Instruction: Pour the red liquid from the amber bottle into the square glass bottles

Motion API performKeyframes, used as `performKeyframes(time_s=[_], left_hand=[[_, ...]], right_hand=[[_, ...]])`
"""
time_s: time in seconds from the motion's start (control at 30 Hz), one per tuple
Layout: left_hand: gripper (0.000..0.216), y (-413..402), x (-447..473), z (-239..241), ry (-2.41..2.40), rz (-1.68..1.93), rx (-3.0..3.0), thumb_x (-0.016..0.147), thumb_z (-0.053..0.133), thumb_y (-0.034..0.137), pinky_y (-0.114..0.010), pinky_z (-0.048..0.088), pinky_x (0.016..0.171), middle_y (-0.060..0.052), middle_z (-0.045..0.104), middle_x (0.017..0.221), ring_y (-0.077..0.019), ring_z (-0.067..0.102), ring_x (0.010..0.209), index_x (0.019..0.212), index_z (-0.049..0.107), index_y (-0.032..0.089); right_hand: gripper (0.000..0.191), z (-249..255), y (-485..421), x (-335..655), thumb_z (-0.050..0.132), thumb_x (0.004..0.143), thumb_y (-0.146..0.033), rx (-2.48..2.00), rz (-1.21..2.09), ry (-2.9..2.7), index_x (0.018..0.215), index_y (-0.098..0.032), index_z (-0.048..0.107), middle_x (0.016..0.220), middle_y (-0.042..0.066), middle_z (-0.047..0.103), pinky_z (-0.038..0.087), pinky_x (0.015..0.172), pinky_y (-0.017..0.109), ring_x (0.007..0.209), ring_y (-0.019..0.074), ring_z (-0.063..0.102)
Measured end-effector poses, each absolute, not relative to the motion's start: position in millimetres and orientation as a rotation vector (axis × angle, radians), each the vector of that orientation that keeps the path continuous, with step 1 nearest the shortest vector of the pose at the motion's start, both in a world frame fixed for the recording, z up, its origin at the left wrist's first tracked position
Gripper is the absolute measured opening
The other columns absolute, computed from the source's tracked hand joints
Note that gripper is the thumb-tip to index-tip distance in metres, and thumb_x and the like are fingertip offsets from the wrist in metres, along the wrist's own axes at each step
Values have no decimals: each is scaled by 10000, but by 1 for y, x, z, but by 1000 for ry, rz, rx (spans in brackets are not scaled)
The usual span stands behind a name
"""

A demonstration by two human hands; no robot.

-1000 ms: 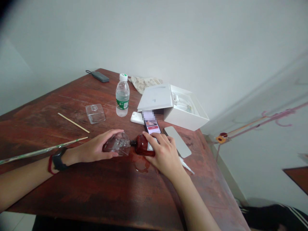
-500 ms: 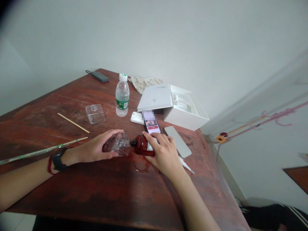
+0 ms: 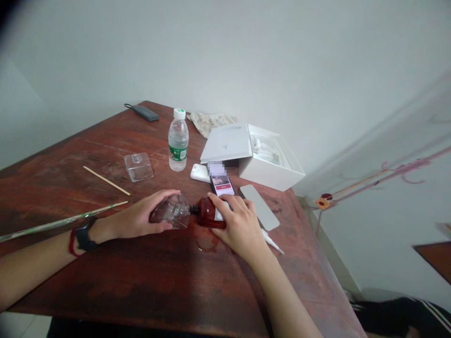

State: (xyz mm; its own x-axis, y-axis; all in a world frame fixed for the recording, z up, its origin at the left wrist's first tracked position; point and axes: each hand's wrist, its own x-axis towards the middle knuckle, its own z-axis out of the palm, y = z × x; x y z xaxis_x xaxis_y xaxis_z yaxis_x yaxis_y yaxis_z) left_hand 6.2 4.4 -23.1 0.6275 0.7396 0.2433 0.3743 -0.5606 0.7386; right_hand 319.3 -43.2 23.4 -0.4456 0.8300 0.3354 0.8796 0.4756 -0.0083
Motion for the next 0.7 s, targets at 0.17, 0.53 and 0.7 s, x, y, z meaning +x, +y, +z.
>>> performKeyframes(time_s=[0.17, 0.53, 0.7], left_hand=[[812, 4, 6, -23, 868, 721, 2197, 940, 771, 541, -487, 481, 1196, -156, 567, 1557, -345, 596, 1396, 1587, 400, 221], [794, 4, 7, -23, 869, 727, 2195, 939, 766, 527, -496, 486, 1190, -164, 568, 1553, -347, 604, 1383, 1576, 410, 214], [801, 4, 7, -22, 874, 732, 2194, 937, 766, 548, -507, 489, 1189, -162, 574, 1550, -352, 603, 1384, 1580, 412, 225]], right_hand=[[663, 24, -44, 319, 842, 892, -375, -1461, -251, -2440, 1499, -246, 608, 1398, 157, 718, 482, 999, 499, 1264, 376, 666], [666, 25, -44, 319, 849, 890, -363, -1461, -223, -2437, 1495, -252, 594, 1384, 144, 721, 456, 1009, 503, 1241, 375, 667], [642, 25, -44, 319, 813, 915, -363, -1462, -224, -2446, 1506, -259, 585, 1404, 153, 712, 461, 1005, 503, 1247, 370, 668]])
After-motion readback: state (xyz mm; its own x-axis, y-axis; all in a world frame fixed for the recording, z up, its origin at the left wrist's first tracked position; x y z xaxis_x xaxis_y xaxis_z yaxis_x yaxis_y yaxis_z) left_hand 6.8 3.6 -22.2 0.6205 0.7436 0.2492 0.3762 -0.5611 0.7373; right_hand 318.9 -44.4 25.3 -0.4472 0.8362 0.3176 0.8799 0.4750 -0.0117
